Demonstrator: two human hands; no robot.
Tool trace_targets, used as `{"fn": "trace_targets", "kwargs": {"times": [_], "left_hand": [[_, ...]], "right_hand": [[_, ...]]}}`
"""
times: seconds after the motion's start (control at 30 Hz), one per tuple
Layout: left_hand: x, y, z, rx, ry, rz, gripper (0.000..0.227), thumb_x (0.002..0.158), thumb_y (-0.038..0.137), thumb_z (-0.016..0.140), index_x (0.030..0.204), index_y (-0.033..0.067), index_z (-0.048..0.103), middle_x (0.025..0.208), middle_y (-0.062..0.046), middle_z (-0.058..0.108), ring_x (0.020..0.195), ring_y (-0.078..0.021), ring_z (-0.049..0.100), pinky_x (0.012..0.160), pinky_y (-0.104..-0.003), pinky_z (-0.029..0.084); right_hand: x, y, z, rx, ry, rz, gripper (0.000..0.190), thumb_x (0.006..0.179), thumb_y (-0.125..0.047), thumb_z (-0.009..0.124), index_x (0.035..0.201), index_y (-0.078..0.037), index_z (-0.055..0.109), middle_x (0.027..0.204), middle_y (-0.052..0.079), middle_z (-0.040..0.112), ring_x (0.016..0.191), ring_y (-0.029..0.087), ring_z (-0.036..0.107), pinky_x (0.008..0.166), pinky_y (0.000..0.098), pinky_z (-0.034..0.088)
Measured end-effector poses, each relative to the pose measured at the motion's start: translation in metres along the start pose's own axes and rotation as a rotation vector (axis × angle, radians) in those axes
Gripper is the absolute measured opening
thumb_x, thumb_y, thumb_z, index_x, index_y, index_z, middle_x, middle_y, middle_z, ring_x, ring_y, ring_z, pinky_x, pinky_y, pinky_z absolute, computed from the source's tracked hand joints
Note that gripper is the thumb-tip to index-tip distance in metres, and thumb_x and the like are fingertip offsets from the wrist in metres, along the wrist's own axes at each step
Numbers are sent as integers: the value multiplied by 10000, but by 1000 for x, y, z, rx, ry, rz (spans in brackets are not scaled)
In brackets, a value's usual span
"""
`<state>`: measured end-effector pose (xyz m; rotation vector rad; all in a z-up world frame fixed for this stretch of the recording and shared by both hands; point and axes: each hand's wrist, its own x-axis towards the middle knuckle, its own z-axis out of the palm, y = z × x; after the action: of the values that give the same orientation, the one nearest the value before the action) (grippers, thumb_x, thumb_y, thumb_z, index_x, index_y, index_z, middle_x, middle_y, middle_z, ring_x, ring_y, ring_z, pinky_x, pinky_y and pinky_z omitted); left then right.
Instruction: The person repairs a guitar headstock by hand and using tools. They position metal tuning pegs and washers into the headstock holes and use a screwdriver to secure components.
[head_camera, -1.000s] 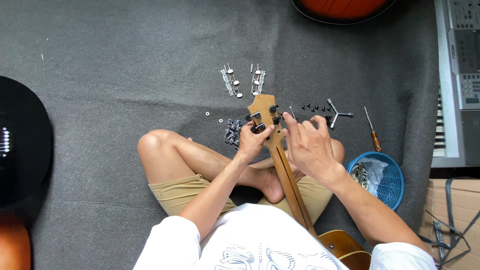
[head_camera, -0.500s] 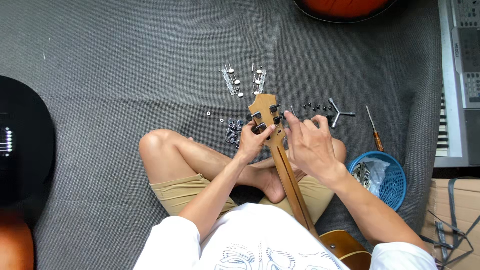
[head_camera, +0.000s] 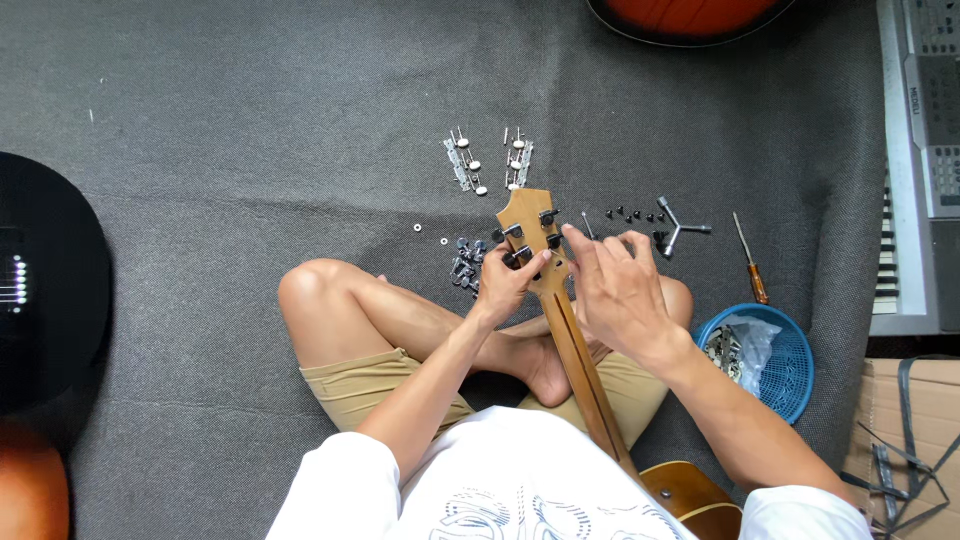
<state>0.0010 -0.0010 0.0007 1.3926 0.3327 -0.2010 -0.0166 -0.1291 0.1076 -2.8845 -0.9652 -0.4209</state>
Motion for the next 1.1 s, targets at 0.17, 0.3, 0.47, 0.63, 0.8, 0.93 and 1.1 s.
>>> {"fn": "trace_targets", "kwargs": {"times": [0.17, 0.3, 0.47, 0.63, 0.8, 0.93, 1.1], "left_hand": [[4, -9, 1, -4, -14, 9, 245, 664, 233, 779, 700, 56, 613, 512, -33, 551, 486, -78, 513, 435, -182, 425], [-3, 2, -5, -23, -15, 6, 221, 672, 205, 775, 713, 53, 620, 523, -30, 564, 497, -63, 522, 448, -156, 428], [-1, -3, -4, -32, -16, 7, 235, 666, 207, 777, 720, 44, 618, 527, -34, 568, 495, -68, 523, 444, -166, 431], [2, -6, -3, -12, -16, 8, 252, 657, 219, 784, 728, 37, 625, 537, -40, 574, 495, -71, 528, 446, -164, 438], [0, -2, -4, -13, -8, 7, 243, 652, 207, 784, 719, 38, 624, 533, -44, 568, 496, -72, 530, 443, -162, 436], [2, -8, -2, -34, -3, 6, 241, 650, 204, 787, 716, 38, 626, 538, -42, 573, 496, -69, 530, 444, -164, 440], [0, -4, -2, -32, 1, -11, 244, 648, 204, 787, 727, 37, 629, 541, -35, 569, 497, -73, 532, 447, -165, 443]], "right_hand": [[3, -4, -7, 11, -18, -11, 388, 864, -101, 416, 1242, -16, 408, 684, 55, 504, 665, 232, 551, 819, 462, 378], [-1, -3, -3, -71, -1, 21, 357, 918, -158, 369, 1236, -7, 426, 614, 52, 546, 618, 200, 589, 842, 440, 389], [2, -3, -3, 19, -17, -9, 376, 879, -107, 395, 1244, -22, 412, 667, 54, 530, 646, 223, 567, 809, 446, 398], [4, -4, -7, -10, -2, -34, 418, 828, -127, 452, 1232, -27, 419, 693, 55, 503, 677, 238, 554, 795, 446, 403], [0, 0, 1, -48, 21, 7, 297, 900, -161, 400, 1164, -49, 478, 649, 43, 549, 655, 202, 576, 812, 411, 400], [3, -4, -5, 12, 4, -10, 307, 864, -130, 425, 1155, -53, 486, 673, 40, 529, 674, 211, 556, 794, 410, 400], [6, -6, -9, -43, 26, 25, 338, 894, -194, 415, 1180, -29, 484, 666, 67, 529, 666, 228, 569, 825, 440, 379]]}}
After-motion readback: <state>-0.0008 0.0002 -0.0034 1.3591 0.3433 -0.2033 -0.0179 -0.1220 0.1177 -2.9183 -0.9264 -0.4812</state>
